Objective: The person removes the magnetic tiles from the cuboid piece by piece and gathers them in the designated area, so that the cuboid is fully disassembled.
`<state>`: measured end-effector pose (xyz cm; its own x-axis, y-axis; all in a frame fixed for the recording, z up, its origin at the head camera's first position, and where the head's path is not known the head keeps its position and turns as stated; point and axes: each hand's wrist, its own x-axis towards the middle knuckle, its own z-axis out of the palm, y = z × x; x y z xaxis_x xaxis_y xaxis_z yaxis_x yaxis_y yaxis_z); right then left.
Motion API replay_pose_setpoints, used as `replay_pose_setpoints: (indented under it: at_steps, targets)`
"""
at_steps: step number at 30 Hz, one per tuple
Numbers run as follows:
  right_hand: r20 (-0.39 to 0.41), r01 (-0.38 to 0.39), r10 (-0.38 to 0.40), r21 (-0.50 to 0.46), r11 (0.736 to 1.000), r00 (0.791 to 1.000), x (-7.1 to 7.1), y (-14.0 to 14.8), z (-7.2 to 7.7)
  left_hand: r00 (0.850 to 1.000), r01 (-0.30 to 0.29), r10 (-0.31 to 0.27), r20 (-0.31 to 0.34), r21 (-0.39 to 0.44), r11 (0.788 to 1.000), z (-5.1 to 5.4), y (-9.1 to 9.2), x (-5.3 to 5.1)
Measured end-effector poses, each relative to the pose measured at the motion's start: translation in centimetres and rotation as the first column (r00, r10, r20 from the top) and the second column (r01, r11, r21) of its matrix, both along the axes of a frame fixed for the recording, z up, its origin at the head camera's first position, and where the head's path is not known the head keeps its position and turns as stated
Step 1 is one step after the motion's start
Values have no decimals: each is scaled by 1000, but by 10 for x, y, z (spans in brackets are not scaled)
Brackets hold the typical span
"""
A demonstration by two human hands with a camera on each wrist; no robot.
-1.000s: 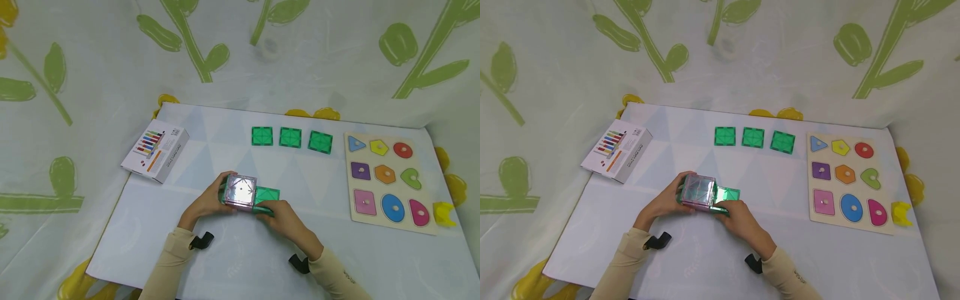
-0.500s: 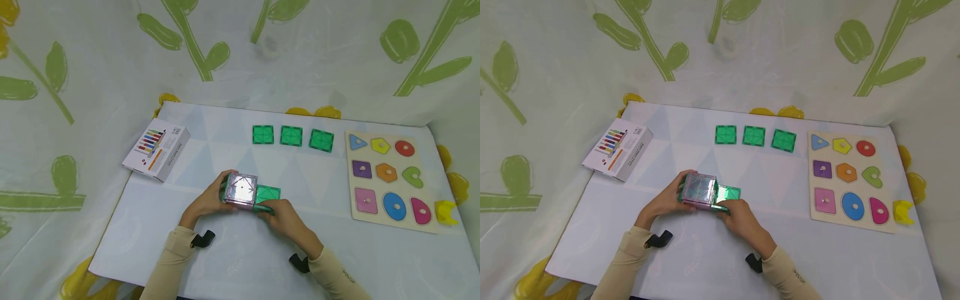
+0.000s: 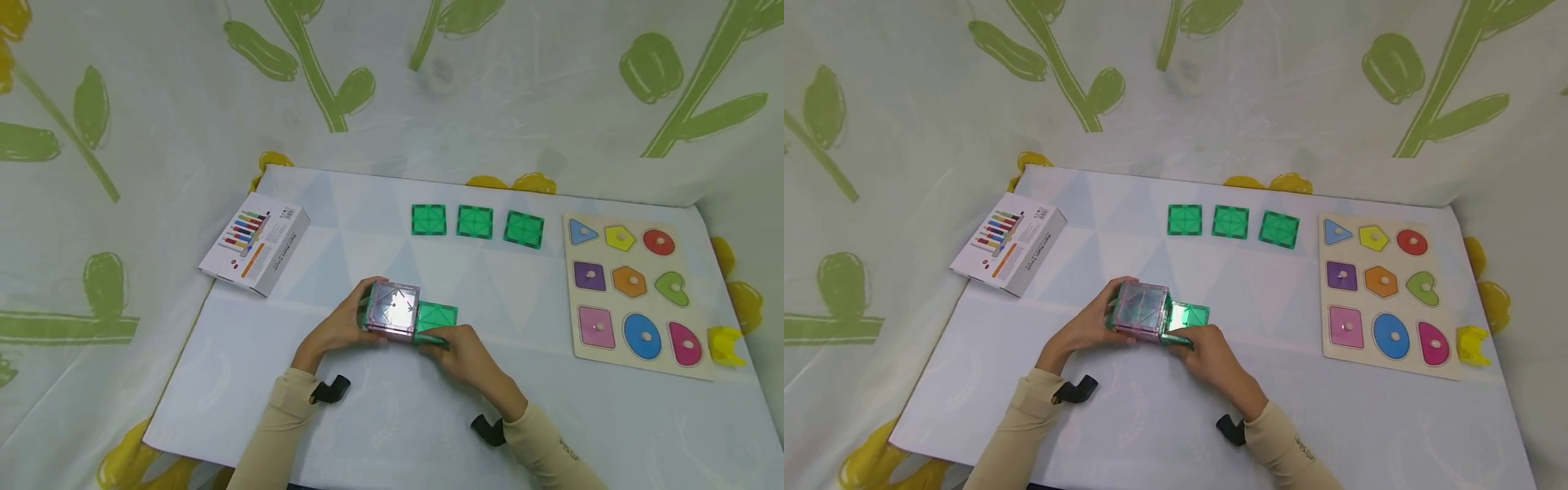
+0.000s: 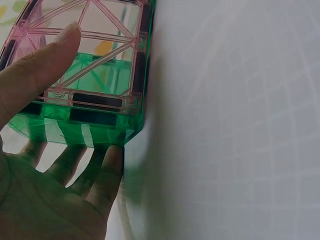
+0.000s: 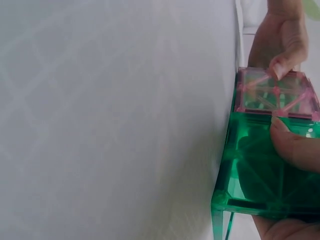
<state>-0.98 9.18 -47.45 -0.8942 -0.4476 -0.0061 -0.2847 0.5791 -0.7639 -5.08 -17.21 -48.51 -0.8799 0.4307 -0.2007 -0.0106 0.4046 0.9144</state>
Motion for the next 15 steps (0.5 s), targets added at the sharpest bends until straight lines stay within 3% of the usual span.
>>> replay_pose_setpoints:
  at_steps: [15]
  targets:
    - [15,16,-15,-80,997,1000,1,4,0,1000,-8,8,20,16,1000,2,0,1]
